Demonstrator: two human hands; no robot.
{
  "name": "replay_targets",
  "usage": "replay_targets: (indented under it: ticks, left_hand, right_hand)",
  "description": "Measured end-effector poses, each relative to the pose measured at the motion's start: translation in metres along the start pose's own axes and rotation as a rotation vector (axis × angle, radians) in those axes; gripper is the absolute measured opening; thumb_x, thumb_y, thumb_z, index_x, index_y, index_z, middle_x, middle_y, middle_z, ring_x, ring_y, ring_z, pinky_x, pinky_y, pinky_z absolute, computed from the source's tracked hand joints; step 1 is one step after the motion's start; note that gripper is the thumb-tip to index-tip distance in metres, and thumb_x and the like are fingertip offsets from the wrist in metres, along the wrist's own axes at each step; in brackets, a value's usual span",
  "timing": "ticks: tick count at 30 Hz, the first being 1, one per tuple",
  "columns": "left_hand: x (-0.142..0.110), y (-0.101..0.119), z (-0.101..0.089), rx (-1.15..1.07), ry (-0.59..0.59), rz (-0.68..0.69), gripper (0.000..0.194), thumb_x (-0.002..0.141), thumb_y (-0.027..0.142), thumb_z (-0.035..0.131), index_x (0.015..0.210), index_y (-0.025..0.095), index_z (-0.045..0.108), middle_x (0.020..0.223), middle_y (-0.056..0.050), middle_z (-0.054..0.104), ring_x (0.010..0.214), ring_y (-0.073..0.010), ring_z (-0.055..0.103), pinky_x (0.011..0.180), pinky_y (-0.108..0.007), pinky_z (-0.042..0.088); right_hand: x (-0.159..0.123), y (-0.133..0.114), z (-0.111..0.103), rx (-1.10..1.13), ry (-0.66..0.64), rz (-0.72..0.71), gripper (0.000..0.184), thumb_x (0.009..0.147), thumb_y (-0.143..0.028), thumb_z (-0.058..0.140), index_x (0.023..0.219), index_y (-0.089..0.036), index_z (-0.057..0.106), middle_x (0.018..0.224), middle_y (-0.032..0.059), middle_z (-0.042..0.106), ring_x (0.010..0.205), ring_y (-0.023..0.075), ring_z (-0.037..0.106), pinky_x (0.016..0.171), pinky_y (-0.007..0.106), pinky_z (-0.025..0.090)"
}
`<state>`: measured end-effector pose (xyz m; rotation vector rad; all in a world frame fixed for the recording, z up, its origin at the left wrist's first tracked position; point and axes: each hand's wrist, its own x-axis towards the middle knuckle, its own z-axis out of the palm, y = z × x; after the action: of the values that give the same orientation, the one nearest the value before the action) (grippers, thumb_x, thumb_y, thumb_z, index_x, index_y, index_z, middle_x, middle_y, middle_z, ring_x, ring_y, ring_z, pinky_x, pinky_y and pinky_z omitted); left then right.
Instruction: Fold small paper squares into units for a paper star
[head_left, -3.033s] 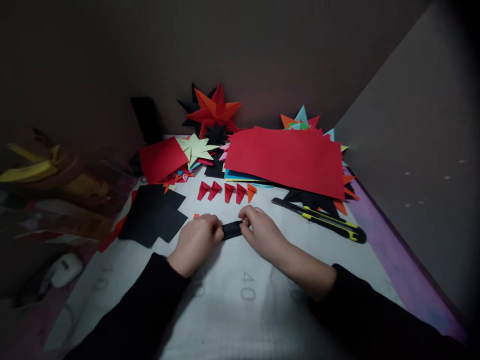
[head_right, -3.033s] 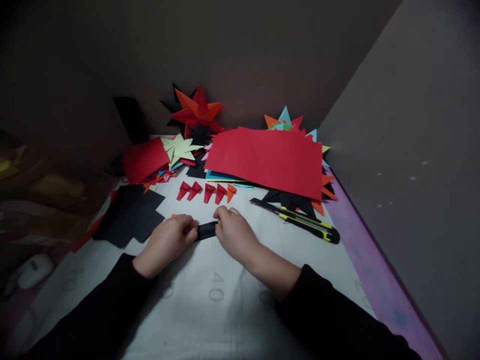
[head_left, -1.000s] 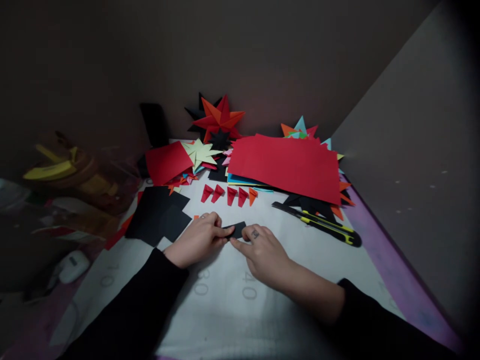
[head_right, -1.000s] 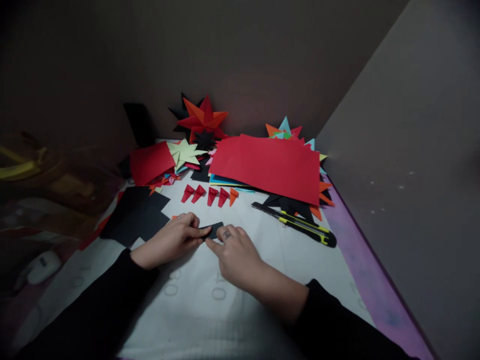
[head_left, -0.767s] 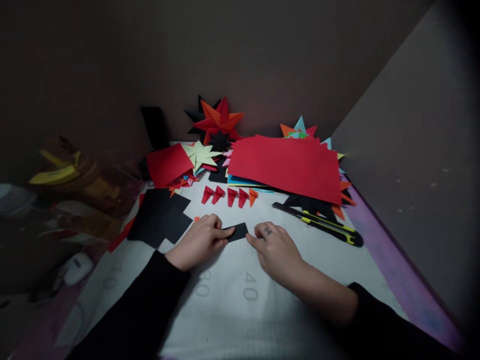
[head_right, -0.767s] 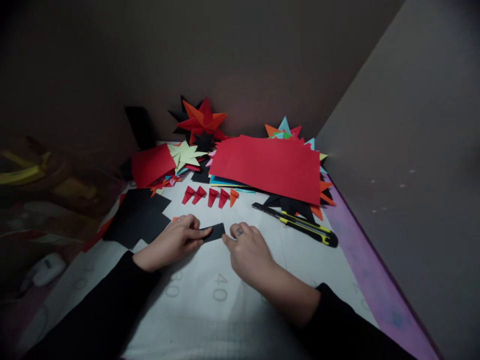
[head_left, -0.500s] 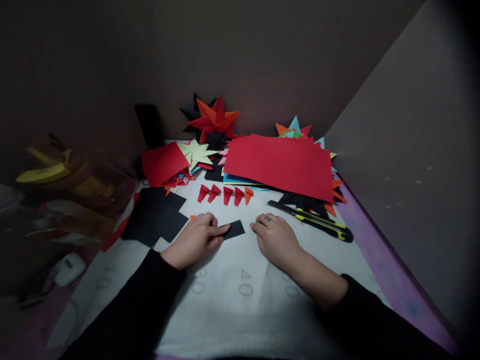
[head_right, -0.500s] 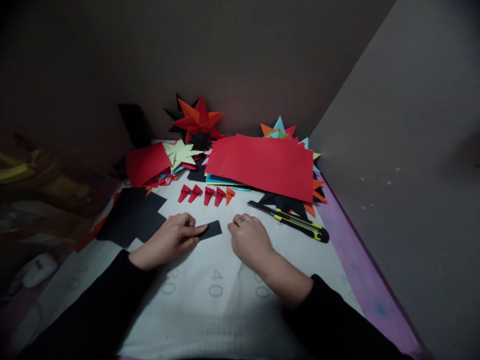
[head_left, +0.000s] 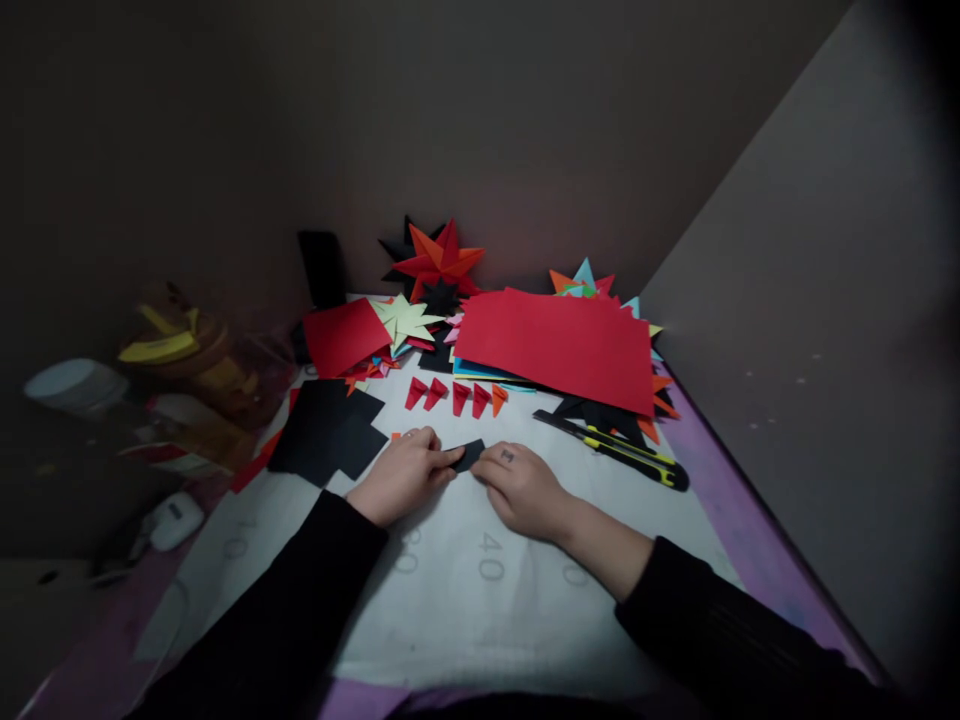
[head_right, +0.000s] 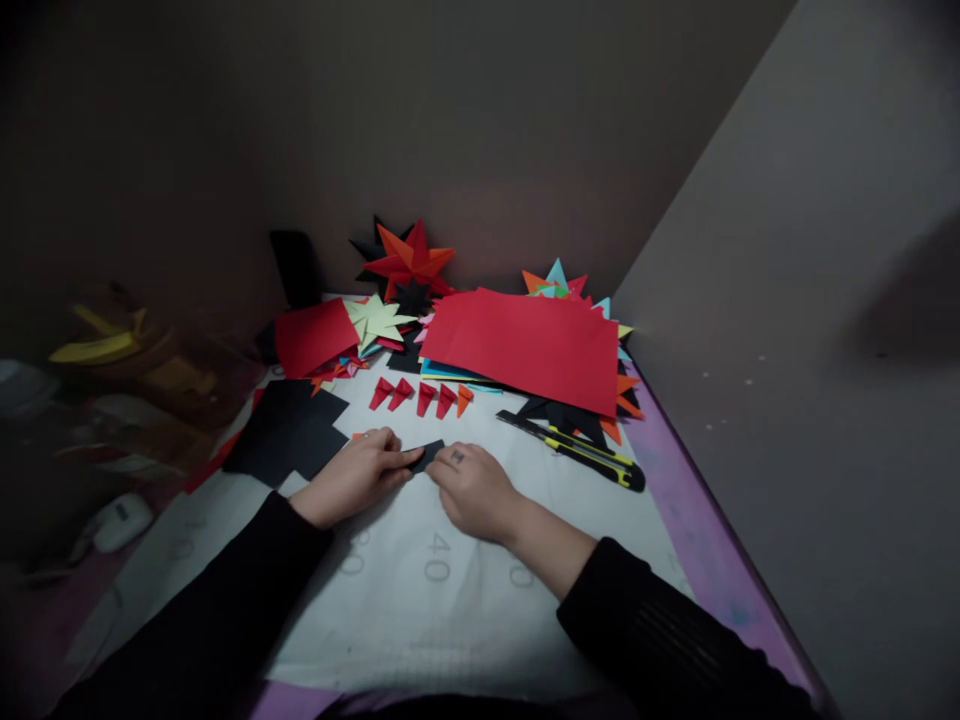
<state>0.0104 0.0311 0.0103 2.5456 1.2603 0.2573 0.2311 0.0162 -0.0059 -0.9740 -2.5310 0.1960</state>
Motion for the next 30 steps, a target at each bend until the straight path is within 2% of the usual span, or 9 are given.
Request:
replay_targets:
  ticks: [3,8,11,15,19,22,25,28,30]
  left_hand:
    - [0.001,-0.003,0.003,0.017,0.008,0.002,0.039,0.090,0.040,0.053,0.125,0.026,0.061,0.090,-0.007,0.057,0.081,-0.0186,0.053,0.072,-0.031,0.041]
    - [0.001,0.002,0.001,0.072,0.028,0.024,0.036,0.092,0.042,0.049,0.121,0.026,0.064,0.088,-0.007,0.057,0.079,-0.0181,0.053,0.069,-0.031,0.040]
    - [-0.003,0.015,-0.010,0.170,-0.027,0.056,0.031,0.095,0.036,0.045,0.097,0.023,0.073,0.083,-0.007,0.057,0.078,-0.0189,0.053,0.067,-0.031,0.039]
    - [-0.010,0.033,-0.020,0.269,-0.077,0.068,0.026,0.087,0.037,0.059,0.104,0.020,0.069,0.082,-0.007,0.060,0.079,-0.0217,0.055,0.068,-0.034,0.041]
    - [-0.012,0.039,-0.018,0.306,-0.043,0.001,0.024,0.088,0.033,0.057,0.084,0.015,0.071,0.075,-0.007,0.061,0.077,-0.0216,0.057,0.067,-0.034,0.043]
    - [-0.010,0.035,-0.015,0.273,0.025,-0.078,0.031,0.090,0.030,0.053,0.070,0.013,0.069,0.071,-0.008,0.062,0.075,-0.0218,0.058,0.068,-0.035,0.046]
    - [-0.008,0.028,-0.009,0.124,0.120,-0.145,0.017,0.085,0.029,0.061,0.091,0.016,0.070,0.090,-0.008,0.065,0.081,-0.0214,0.061,0.072,-0.036,0.049]
    - [-0.007,0.021,-0.002,-0.022,0.164,-0.155,0.046,0.077,0.023,0.070,0.121,0.017,0.056,0.114,-0.010,0.062,0.099,-0.0250,0.060,0.085,-0.041,0.049]
    - [-0.006,0.018,0.002,-0.099,0.151,-0.157,0.056,0.075,0.018,0.070,0.128,0.016,0.049,0.116,-0.011,0.062,0.104,-0.0261,0.058,0.090,-0.043,0.048]
  right_hand:
    - [-0.001,-0.006,0.002,0.019,-0.062,-0.057,0.041,0.080,-0.012,0.051,0.120,-0.017,0.060,0.101,0.0101,0.062,0.090,0.0228,0.050,0.081,0.037,0.042]
    - [-0.003,-0.010,0.002,-0.049,-0.102,0.059,0.039,0.085,-0.018,0.053,0.123,-0.024,0.061,0.096,0.0101,0.057,0.092,0.0238,0.048,0.081,0.039,0.041]
    - [-0.005,-0.009,0.000,-0.075,-0.078,0.132,0.035,0.085,-0.020,0.054,0.118,-0.025,0.065,0.093,0.0094,0.058,0.091,0.0234,0.049,0.078,0.037,0.041]
    - [-0.007,-0.007,-0.003,-0.163,-0.041,0.200,0.028,0.086,-0.021,0.056,0.111,-0.022,0.069,0.089,0.0095,0.061,0.086,0.0232,0.052,0.071,0.035,0.041]
    - [-0.008,0.000,-0.006,-0.228,-0.032,0.264,0.023,0.086,-0.019,0.055,0.103,-0.018,0.070,0.087,0.0102,0.064,0.084,0.0238,0.055,0.069,0.035,0.042]
    - [-0.008,0.008,-0.005,-0.140,0.030,0.324,0.019,0.087,-0.020,0.053,0.099,-0.017,0.068,0.093,0.0100,0.065,0.088,0.0248,0.056,0.075,0.038,0.045]
    - [-0.003,0.012,-0.002,0.069,0.075,0.359,0.025,0.083,-0.020,0.059,0.107,-0.015,0.060,0.106,0.0113,0.063,0.099,0.0259,0.054,0.085,0.041,0.046]
    - [0.008,0.011,0.002,0.229,0.039,0.321,0.048,0.076,-0.018,0.067,0.120,-0.014,0.048,0.118,0.0135,0.058,0.111,0.0278,0.049,0.095,0.045,0.044]
    - [0.015,0.010,0.005,0.291,0.017,0.311,0.055,0.075,-0.014,0.066,0.125,-0.016,0.044,0.117,0.0130,0.057,0.111,0.0272,0.049,0.096,0.047,0.043]
